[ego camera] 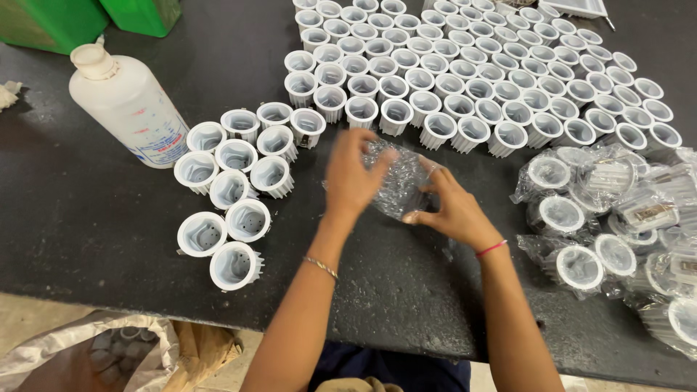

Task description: The person wraps white plastic bulb housings in bubble wrap at a work table. They take an unwrapped housing, fold the bubble wrap around it, and place the wrapped housing onto a growing pile of finished units, repeating this cycle throughout the episode.

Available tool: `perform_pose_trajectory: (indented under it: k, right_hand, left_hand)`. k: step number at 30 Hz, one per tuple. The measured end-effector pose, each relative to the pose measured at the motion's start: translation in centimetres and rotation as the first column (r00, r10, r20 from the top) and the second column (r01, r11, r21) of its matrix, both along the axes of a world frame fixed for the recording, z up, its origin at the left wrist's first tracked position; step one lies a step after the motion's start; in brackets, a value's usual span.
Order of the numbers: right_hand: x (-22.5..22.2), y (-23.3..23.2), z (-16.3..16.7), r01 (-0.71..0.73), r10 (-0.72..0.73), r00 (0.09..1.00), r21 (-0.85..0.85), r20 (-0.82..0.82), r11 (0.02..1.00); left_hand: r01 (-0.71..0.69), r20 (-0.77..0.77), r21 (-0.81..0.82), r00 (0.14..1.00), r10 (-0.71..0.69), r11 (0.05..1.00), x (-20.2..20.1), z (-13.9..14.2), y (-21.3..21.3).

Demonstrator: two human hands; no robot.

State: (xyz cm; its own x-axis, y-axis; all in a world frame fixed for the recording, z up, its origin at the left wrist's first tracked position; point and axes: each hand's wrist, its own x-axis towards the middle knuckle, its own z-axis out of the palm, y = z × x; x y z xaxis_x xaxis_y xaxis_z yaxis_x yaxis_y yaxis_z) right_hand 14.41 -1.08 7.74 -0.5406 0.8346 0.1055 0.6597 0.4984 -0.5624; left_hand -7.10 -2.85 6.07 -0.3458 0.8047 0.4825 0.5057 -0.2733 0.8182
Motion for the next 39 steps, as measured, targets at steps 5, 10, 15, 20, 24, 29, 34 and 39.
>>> perform_pose_trajectory:
  k: [5,10,15,20,24,29,34,39]
  right_hand:
    - [-0.5,0.5,-1.7,0.063,-0.071,0.989,0.070,0.126,0.996]
    - [1.0,0.1,0.8,0.170,-0.166,0.983,0.049,-0.077,0.984]
    - [-2.5,-2.1,5.0,0.250,-0.133,0.905,0.252,-0.404,0.935]
    - [-10.7,-3.8,6.0,-0.241,0.304,0.944,0.366,-0.125,0.899]
    - [-17.5,-2.7,4.7,-0.458,0.448,0.886,0.385,0.121,0.802]
    - [-18.5,-1.1,3.2,-0.464,0.391,0.880,0.312,0.271,0.829]
    - [-8.4,1.2,4.6,-0.274,0.192,0.845,-0.096,-0.500,0.957]
    - [4.9,2.6,5.0,-0.371,-0.161,0.502,-0.380,-0.850,0.848]
  left_hand:
    - [0.211,-0.201,0.038,0.959,-0.199,0.977,4.8,0.6,-1.6]
    - [0.073,-0.240,-0.053,0.967,-0.083,0.996,5.6,-0.9,-0.6]
    - [0.151,-0.169,0.041,0.975,-0.142,0.988,6.6,-2.1,0.1]
    - [0.437,0.174,0.450,0.813,-0.556,0.779,7.1,-4.2,-0.8]
    - [0.346,-0.142,-0.023,0.928,-0.346,0.938,7.5,-4.4,1.1]
    - [0.359,-0.207,-0.021,0.912,-0.355,0.933,7.7,-5.7,2.1]
    - [0.300,-0.083,-0.007,0.950,-0.300,0.954,7.6,-6.6,2.3]
    - [0.200,-0.165,-0.094,0.963,-0.214,0.975,6.1,-4.5,1.1]
